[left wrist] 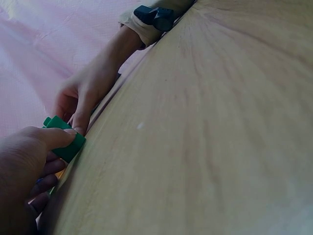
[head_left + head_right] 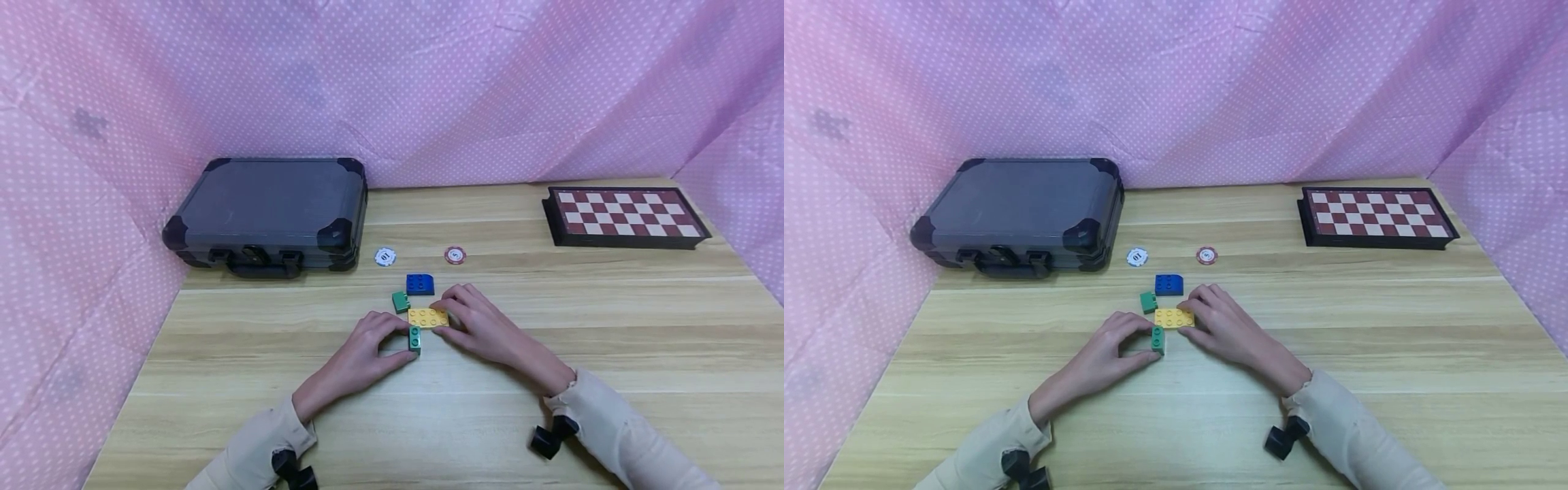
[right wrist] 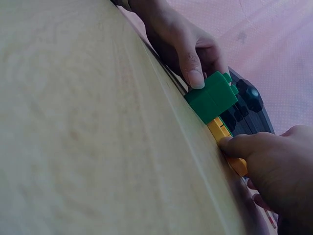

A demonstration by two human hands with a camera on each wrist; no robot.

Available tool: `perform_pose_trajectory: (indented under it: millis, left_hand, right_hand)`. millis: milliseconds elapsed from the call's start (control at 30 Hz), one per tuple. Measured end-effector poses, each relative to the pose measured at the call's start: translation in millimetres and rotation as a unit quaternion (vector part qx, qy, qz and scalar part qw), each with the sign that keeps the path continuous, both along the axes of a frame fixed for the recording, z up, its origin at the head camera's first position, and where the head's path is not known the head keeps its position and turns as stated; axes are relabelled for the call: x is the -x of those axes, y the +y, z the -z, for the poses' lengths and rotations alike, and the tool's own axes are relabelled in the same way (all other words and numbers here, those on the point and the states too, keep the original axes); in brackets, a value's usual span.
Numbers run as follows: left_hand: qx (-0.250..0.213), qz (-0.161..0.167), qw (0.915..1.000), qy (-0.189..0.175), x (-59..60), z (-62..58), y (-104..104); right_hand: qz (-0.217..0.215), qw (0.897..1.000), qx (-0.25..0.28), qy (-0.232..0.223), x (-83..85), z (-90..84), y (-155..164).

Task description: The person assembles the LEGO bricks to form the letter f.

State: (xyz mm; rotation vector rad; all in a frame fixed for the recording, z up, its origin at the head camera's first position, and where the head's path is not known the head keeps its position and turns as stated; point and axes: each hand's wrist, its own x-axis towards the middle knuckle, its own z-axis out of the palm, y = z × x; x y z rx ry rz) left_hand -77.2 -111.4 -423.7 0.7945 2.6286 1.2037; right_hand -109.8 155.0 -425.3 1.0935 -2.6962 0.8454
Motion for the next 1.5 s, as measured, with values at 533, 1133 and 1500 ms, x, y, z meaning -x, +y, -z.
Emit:
perform_pose_trajectory:
  millis: [533,1133,1500]
  left_hand:
    - [0.0,0.004,1.0,0.008,-0.2,-0.9,1.7]
    - [0.0,0.001,1.0,0.001,0.2,-0.1,0.5]
    - [-0.001,0.002,1.0,-0.003,0.8,0.8,0.0]
  right_hand:
    - [0.003,1.0,0.014,-0.009,-1.6,-0.6,3.1]
    - [0.029,0.998,0.043,-0.026,-6.3,-11.8,8.5]
    - [0.016,0.998,0.058,-0.012,-12.2,-19.0,4.9]
